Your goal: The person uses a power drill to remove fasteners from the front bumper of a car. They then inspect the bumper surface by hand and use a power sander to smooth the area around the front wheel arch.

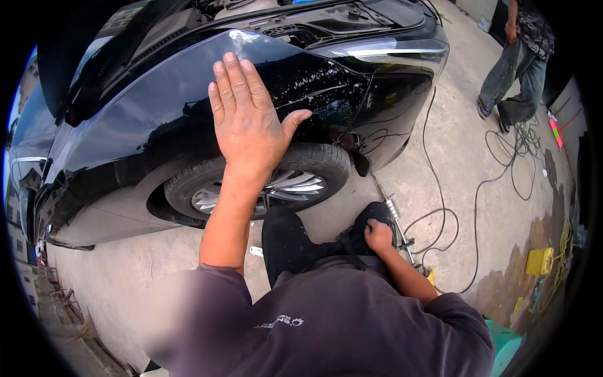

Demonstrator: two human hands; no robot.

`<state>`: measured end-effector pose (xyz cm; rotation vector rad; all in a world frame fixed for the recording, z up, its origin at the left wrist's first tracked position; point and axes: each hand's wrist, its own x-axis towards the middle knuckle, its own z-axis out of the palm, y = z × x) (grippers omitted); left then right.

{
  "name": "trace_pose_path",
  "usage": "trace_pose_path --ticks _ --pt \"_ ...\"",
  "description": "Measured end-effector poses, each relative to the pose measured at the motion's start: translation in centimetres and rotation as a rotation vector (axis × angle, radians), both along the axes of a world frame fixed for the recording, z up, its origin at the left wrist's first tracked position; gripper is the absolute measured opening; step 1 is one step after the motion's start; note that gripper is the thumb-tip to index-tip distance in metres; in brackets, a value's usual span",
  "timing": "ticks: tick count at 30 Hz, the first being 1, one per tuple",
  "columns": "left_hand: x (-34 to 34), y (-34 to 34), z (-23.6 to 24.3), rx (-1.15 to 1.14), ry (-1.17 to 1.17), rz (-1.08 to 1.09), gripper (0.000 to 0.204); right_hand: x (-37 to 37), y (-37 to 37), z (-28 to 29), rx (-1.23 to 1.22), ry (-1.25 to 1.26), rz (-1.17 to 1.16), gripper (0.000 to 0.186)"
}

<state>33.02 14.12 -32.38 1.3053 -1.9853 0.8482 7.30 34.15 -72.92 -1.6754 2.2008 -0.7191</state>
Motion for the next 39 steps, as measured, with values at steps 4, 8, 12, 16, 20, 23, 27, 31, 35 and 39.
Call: trace_pose_path --ticks 4,8,12,16,20,23,27,31,35,39 --pt "0.5 0.9 -1.8 -0.098 -0.110 0.069 0.116 -0.3 -0.2 -0.7 0.018 -0.024 0.032 0.020" --pt "1.4 0.7 -1.9 -0.172 -0.176 0.011 0.111 -0.4 0.3 -0.5 0.019 -0.072 0.007 0.019" --pt "2.9 -3.9 1.1 -0.279 -0.195 -0.010 0.105 -0.9 1.0 -1.1 0.001 -0.060 -0.022 0.016" --pt "5.9 -9.9 6.5 -0.249 -0.388 0.288 0.101 -0.7 1.1 -0.5 -0.070 -0.093 -0.037 0.014" --pt "5.0 -11.3 7.3 -0.236 -0.267 0.249 0.090 -0.9 1.1 -0.8 -0.081 -0.109 -0.024 0.014" --pt "3.8 -10.1 7.5 -0.173 -0.219 0.172 0.086 -0.9 0.9 -0.6 -0.075 -0.121 -0.019 0.014" --pt "3.5 -9.6 7.8 -0.191 -0.299 0.250 0.086 -1.0 0.9 -0.3 -0.036 -0.126 -0.016 0.014" --pt "3.2 -8.0 7.6 -0.180 -0.277 0.245 0.079 -0.5 0.4 -0.2 -0.025 -0.107 -0.001 0.015" --pt "1.4 -7.1 7.1 -0.150 -0.202 0.178 0.071 -0.7 0.7 0.2 -0.015 -0.091 -0.020 0.014" --pt "1.6 -5.8 7.6 -0.135 -0.151 0.158 0.067 -0.4 0.2 -0.2 -0.009 -0.078 0.012 0.015"
